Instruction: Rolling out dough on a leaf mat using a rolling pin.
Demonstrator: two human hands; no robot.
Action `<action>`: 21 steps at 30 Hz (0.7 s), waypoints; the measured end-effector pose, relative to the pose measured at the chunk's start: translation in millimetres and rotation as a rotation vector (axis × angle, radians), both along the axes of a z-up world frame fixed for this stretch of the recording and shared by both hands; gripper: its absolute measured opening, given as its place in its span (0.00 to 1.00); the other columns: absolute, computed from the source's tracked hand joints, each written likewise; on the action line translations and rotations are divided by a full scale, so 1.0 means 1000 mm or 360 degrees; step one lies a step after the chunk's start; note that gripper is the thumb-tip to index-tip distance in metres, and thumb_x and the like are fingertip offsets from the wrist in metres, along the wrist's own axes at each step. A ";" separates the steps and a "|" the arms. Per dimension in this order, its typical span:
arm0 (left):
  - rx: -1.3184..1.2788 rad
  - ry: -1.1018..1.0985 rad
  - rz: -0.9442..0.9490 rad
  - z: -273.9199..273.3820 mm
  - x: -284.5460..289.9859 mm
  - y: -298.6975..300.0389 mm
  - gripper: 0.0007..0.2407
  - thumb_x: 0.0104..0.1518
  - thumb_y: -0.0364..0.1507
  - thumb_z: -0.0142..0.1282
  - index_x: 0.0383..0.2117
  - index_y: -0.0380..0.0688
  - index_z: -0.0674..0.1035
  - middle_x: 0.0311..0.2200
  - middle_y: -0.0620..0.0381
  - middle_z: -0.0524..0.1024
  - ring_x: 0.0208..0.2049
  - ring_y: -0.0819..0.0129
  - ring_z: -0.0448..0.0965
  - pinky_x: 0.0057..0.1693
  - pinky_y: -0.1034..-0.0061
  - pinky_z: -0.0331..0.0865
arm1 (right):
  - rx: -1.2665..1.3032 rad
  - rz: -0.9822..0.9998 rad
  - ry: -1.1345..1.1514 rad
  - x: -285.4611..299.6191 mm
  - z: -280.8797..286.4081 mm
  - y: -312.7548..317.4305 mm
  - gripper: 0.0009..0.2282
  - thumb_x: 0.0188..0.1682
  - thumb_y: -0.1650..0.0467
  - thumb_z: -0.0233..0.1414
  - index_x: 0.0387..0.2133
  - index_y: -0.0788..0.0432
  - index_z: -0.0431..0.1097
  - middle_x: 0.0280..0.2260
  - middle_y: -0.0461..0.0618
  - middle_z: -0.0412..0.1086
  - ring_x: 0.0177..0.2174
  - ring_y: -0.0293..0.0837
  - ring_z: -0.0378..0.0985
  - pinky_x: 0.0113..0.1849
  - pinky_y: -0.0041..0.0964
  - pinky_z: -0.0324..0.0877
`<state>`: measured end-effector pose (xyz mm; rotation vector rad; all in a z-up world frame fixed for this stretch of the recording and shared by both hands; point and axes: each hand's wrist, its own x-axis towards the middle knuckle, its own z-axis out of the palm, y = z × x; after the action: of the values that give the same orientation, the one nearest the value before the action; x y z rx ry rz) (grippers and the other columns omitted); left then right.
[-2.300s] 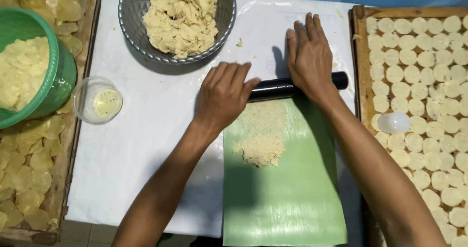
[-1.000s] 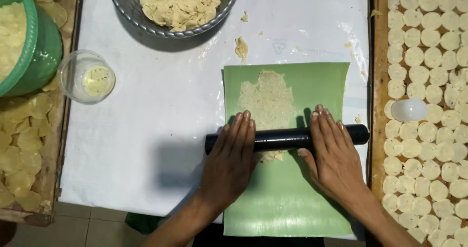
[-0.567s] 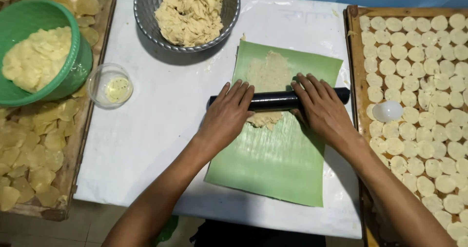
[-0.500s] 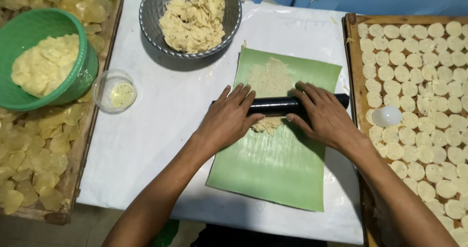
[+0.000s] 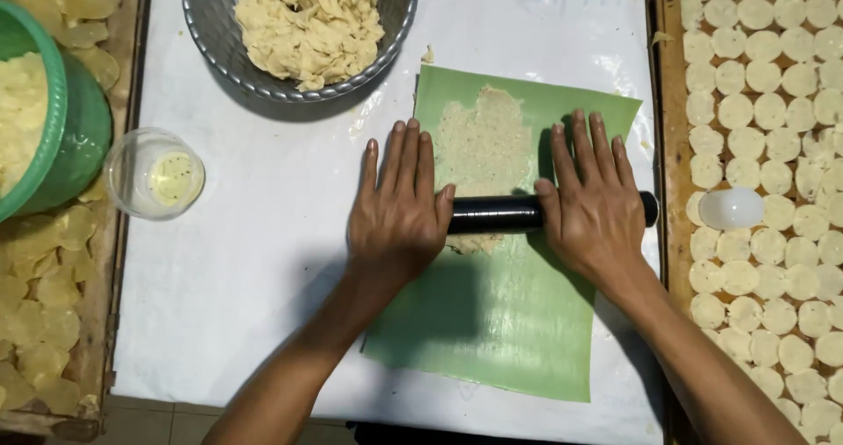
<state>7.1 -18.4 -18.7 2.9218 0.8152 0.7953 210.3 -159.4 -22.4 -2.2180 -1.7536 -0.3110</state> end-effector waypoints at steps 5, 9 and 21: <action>-0.0094 0.0005 -0.0027 0.002 -0.020 -0.033 0.25 0.70 0.39 0.39 0.62 0.26 0.67 0.63 0.31 0.67 0.67 0.41 0.64 0.69 0.45 0.53 | 0.0050 0.0048 -0.0108 -0.013 -0.014 -0.032 0.31 0.62 0.55 0.31 0.66 0.67 0.60 0.63 0.65 0.64 0.64 0.59 0.62 0.64 0.55 0.51; -0.0198 0.0117 -0.0111 -0.014 -0.045 -0.062 0.28 0.68 0.38 0.45 0.69 0.30 0.57 0.71 0.36 0.54 0.72 0.44 0.53 0.73 0.51 0.45 | 0.0023 0.0049 -0.0055 -0.039 -0.010 -0.067 0.27 0.61 0.58 0.35 0.68 0.63 0.57 0.66 0.61 0.60 0.65 0.58 0.60 0.64 0.54 0.52; -0.0419 0.0242 -0.0411 0.025 -0.073 -0.057 0.24 0.53 0.16 0.54 0.60 0.34 0.69 0.54 0.41 0.72 0.57 0.50 0.71 0.67 0.54 0.63 | -0.0475 0.0694 0.0242 -0.104 0.032 -0.141 0.36 0.49 0.42 0.41 0.68 0.44 0.53 0.71 0.52 0.44 0.69 0.52 0.43 0.66 0.50 0.39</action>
<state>-65.5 -75.3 6.6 2.7931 0.4881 0.4164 106.4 -300.9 9.2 -1.8969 -2.2428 0.2237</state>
